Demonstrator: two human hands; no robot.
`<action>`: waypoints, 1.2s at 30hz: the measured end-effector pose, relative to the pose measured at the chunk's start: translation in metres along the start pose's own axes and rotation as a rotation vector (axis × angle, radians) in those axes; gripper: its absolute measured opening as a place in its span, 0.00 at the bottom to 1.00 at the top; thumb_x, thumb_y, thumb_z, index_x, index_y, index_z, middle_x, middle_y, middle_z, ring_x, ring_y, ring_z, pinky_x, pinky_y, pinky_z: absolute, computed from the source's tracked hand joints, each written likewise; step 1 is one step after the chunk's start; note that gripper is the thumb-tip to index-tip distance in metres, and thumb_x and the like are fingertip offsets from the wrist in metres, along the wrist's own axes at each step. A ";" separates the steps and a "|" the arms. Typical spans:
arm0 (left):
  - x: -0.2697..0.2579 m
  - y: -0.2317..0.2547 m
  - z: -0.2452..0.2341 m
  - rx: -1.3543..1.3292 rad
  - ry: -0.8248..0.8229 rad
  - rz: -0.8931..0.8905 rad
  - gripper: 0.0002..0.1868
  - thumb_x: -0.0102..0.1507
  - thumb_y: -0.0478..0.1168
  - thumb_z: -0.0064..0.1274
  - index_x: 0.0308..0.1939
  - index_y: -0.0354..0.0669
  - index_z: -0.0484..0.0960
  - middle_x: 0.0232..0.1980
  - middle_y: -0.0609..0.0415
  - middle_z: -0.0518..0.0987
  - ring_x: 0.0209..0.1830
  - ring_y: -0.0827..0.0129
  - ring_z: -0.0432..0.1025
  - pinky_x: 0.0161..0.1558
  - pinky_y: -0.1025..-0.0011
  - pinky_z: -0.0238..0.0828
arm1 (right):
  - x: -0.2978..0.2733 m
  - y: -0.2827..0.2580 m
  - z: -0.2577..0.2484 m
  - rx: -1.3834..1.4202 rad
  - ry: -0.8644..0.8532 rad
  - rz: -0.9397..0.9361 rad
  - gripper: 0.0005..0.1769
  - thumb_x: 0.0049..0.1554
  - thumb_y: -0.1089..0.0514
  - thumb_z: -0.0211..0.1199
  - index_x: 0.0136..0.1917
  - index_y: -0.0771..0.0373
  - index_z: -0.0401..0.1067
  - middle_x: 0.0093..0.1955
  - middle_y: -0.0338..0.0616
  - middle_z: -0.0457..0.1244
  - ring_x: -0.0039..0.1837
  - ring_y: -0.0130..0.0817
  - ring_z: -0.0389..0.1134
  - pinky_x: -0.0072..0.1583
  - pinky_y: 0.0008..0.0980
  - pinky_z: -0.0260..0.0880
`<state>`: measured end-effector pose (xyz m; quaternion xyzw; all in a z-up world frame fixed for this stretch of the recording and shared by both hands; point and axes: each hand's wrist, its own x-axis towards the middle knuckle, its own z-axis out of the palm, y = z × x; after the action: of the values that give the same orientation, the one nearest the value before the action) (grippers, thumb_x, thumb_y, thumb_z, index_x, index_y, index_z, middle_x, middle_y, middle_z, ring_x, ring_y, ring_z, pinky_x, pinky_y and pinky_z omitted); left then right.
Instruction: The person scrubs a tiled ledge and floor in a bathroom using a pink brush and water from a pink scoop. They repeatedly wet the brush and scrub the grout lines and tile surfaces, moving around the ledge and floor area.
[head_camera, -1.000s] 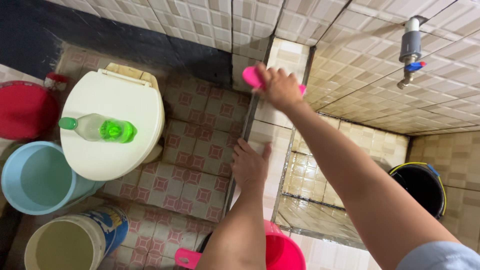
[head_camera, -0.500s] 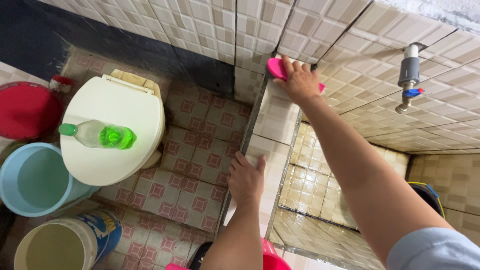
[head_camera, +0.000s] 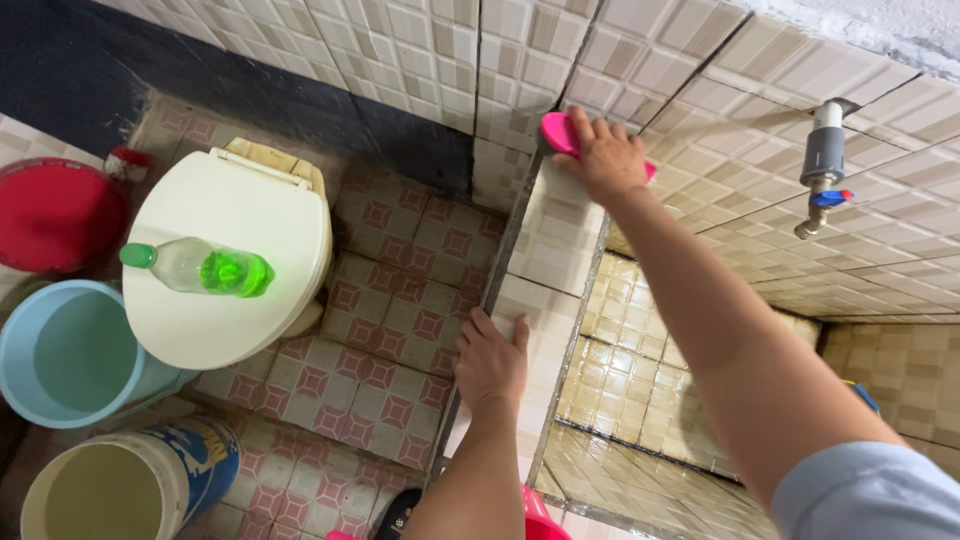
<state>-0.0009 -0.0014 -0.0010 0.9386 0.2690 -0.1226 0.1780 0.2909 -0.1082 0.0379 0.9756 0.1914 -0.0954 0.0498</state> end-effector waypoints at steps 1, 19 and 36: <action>0.000 0.000 0.001 0.005 0.031 0.007 0.43 0.68 0.69 0.33 0.68 0.33 0.59 0.59 0.39 0.72 0.55 0.51 0.72 0.49 0.56 0.75 | 0.002 -0.011 0.003 0.002 -0.070 0.005 0.49 0.62 0.24 0.47 0.85 0.47 0.40 0.71 0.47 0.59 0.70 0.43 0.61 0.68 0.52 0.61; 0.001 0.002 -0.004 -0.008 -0.108 -0.026 0.43 0.69 0.70 0.31 0.71 0.34 0.57 0.64 0.38 0.70 0.61 0.51 0.70 0.51 0.59 0.76 | 0.006 -0.022 0.013 -0.021 -0.098 -0.073 0.50 0.59 0.22 0.48 0.84 0.48 0.43 0.68 0.51 0.61 0.70 0.46 0.61 0.67 0.51 0.62; -0.001 0.002 -0.004 -0.004 -0.018 -0.028 0.44 0.67 0.71 0.34 0.68 0.34 0.62 0.57 0.42 0.74 0.55 0.53 0.73 0.48 0.59 0.77 | -0.003 -0.020 0.012 0.076 -0.193 0.005 0.44 0.62 0.24 0.46 0.79 0.55 0.53 0.67 0.49 0.64 0.68 0.42 0.66 0.71 0.49 0.60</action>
<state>0.0000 -0.0018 0.0034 0.9333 0.2805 -0.1328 0.1804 0.2787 -0.0927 0.0253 0.9635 0.1795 -0.1961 0.0314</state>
